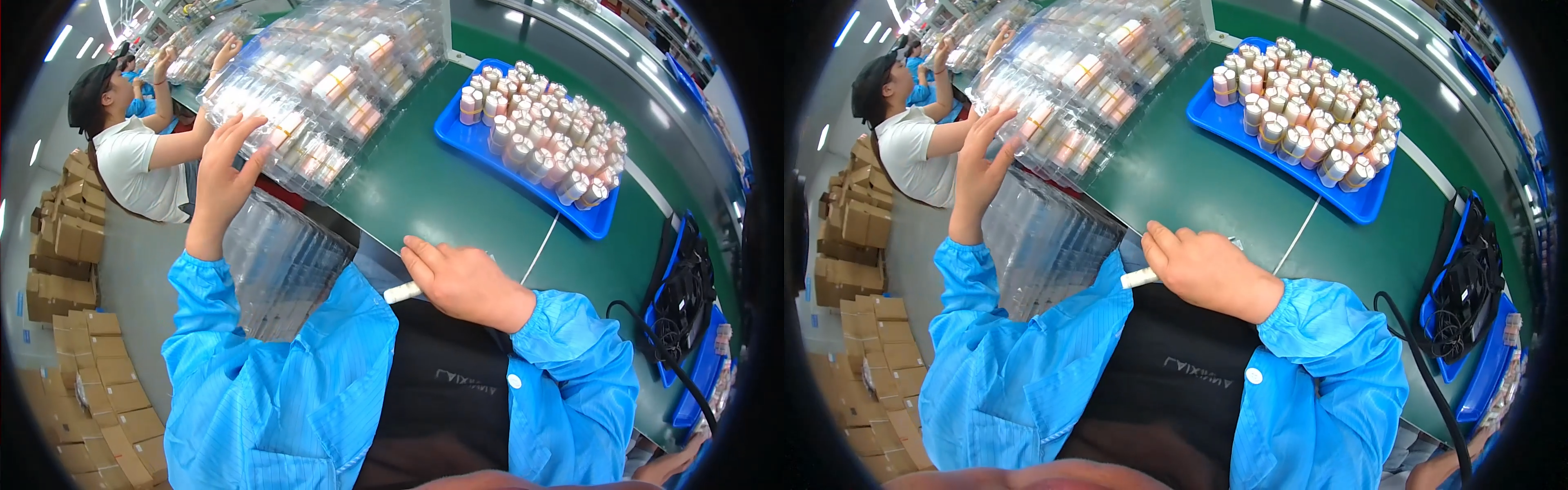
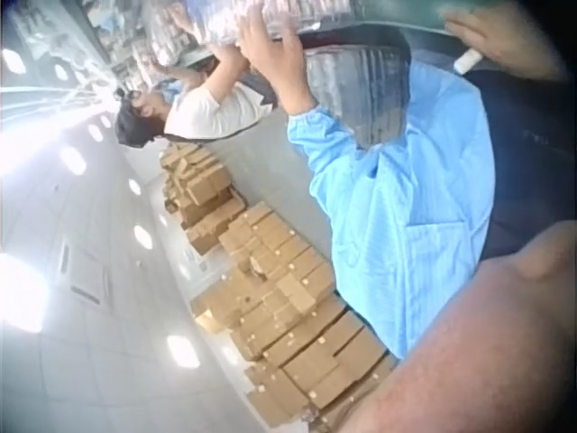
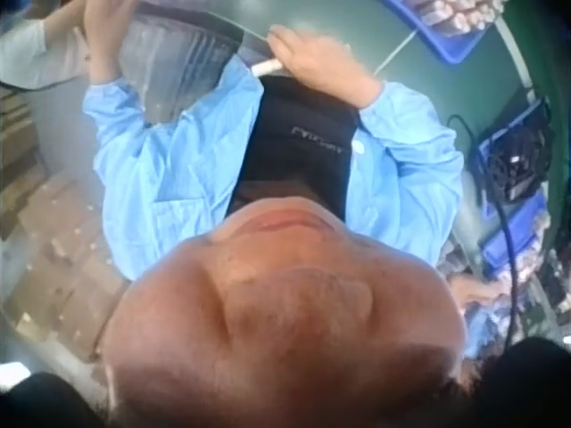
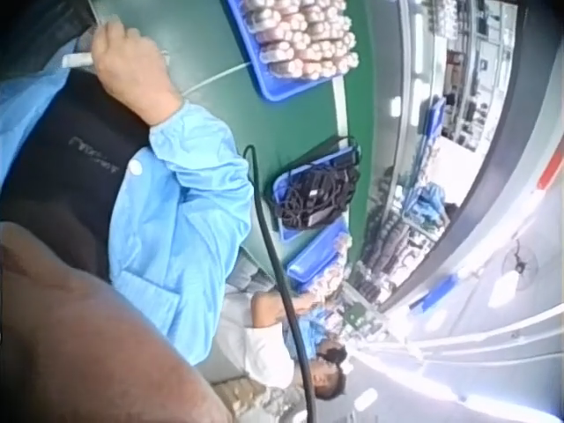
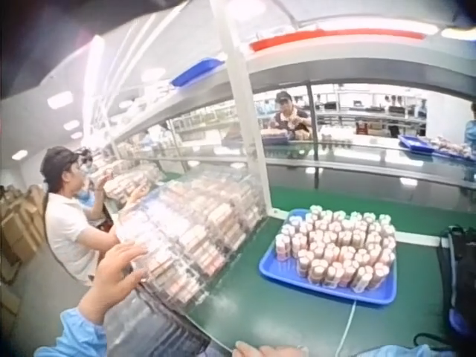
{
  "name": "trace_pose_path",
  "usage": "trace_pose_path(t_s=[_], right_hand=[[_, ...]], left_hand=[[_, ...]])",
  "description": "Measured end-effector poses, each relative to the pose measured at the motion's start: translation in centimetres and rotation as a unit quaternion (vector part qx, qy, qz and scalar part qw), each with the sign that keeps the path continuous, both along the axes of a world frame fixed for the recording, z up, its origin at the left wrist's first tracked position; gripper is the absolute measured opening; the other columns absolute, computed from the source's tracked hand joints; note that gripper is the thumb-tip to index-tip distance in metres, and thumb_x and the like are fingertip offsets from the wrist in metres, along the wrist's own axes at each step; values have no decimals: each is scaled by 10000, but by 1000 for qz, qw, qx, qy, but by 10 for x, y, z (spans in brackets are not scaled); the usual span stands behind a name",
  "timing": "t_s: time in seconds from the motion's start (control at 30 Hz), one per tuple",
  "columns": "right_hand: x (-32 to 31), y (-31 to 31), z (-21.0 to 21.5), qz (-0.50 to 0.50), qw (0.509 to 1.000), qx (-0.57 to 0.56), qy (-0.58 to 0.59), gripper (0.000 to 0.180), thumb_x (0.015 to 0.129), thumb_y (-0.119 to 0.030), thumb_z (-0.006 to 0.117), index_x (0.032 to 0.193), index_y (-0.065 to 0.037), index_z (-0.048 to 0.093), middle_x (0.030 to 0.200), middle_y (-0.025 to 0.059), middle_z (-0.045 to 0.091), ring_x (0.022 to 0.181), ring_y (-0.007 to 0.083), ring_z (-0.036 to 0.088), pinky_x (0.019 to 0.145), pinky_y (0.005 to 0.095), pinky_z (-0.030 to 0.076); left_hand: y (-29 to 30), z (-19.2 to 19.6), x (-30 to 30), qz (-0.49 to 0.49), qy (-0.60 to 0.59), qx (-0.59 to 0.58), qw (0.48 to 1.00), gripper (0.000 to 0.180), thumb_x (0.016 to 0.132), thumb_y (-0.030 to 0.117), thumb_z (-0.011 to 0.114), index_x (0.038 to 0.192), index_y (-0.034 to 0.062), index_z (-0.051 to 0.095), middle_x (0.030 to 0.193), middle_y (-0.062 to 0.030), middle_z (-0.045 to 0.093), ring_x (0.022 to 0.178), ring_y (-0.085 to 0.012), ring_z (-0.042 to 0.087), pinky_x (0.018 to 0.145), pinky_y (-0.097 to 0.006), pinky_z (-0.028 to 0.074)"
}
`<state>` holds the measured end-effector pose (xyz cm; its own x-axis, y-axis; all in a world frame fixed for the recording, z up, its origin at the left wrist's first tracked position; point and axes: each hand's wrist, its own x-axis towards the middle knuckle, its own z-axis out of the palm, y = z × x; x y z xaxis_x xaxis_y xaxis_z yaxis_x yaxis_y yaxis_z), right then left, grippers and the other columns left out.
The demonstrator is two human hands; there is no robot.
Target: Assembling and organizing small electronic or plastic components at a factory workbench using a pen-like applicator and rubber bands.
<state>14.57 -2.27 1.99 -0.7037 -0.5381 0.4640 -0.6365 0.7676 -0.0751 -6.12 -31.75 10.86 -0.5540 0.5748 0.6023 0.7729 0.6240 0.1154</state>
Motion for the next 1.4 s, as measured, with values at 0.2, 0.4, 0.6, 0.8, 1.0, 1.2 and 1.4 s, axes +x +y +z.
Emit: trace_pose_path(t_s=[0.2, 0.4, 0.6, 0.8, 1.0, 1.2, 1.4], right_hand=[[-4, 7, -3, -30, 996, -84, 22, 192, 829, -163, 659, 953, -19, 632, 959, 108, 652, 700, 244, 636, 592, 367, 539], [0, 57, 26, -136, 978, -148, 64, 277, 832, -248, 770, 734, -91, 565, 699, 68, 532, 641, 262, 573, 529, 397, 454], [10, 98, 15, -246, 856, -446, -92, 247, 930, -209, 749, 787, -23, 669, 637, 34, 636, 567, 103, 575, 510, 284, 447], [0, 116, 4, -279, 836, -463, -94, 316, 963, -240, 702, 737, -29, 638, 600, 4, 592, 556, 78, 529, 503, 270, 404], [1, 121, -4, -302, 835, -444, -118, 336, 966, -247, 683, 720, -27, 622, 605, -8, 584, 569, 67, 514, 518, 276, 405], [-7, 120, 36, -202, 822, -531, -27, 316, 988, -211, 657, 723, -39, 643, 640, -30, 602, 612, 42, 534, 535, 240, 399], [-7, 121, 22, -181, 852, -490, -18, 297, 1031, -197, 593, 805, -15, 656, 769, 34, 651, 659, 90, 557, 574, 241, 421]], left_hand=[[19, -15, 14, 30, 55, 28, 998, 251, 955, 105, 655, 1199, 63, 695, 1212, -111, 697, 1239, -312, 590, 1019, -432, 451], [91, -11, 55, -110, 150, 173, 967, 199, 907, -8, 669, 1102, -16, 701, 1113, -170, 698, 1051, -362, 658, 925, -442, 516], [245, -66, 32, -294, -3, 116, 949, 324, 856, 130, 740, 1157, 56, 646, 1085, -128, 661, 1044, -329, 628, 873, -423, 530], [293, -110, -1, -249, -77, 107, 960, 377, 858, 221, 771, 1185, 64, 669, 1150, -118, 678, 1020, -317, 653, 876, -389, 537], [263, -91, 12, -252, -215, 232, 915, 420, 771, 219, 859, 1133, 89, 693, 1042, -68, 700, 893, -213, 657, 780, -325, 542], [240, -108, 44, -426, -310, 95, 844, 439, 771, 99, 860, 1166, 51, 676, 1068, -37, 693, 895, -134, 629, 803, -275, 527], [243, -116, 51, -415, -371, 109, 824, 466, 776, 99, 861, 1193, 45, 660, 1086, -43, 695, 873, -136, 650, 783, -269, 552]])
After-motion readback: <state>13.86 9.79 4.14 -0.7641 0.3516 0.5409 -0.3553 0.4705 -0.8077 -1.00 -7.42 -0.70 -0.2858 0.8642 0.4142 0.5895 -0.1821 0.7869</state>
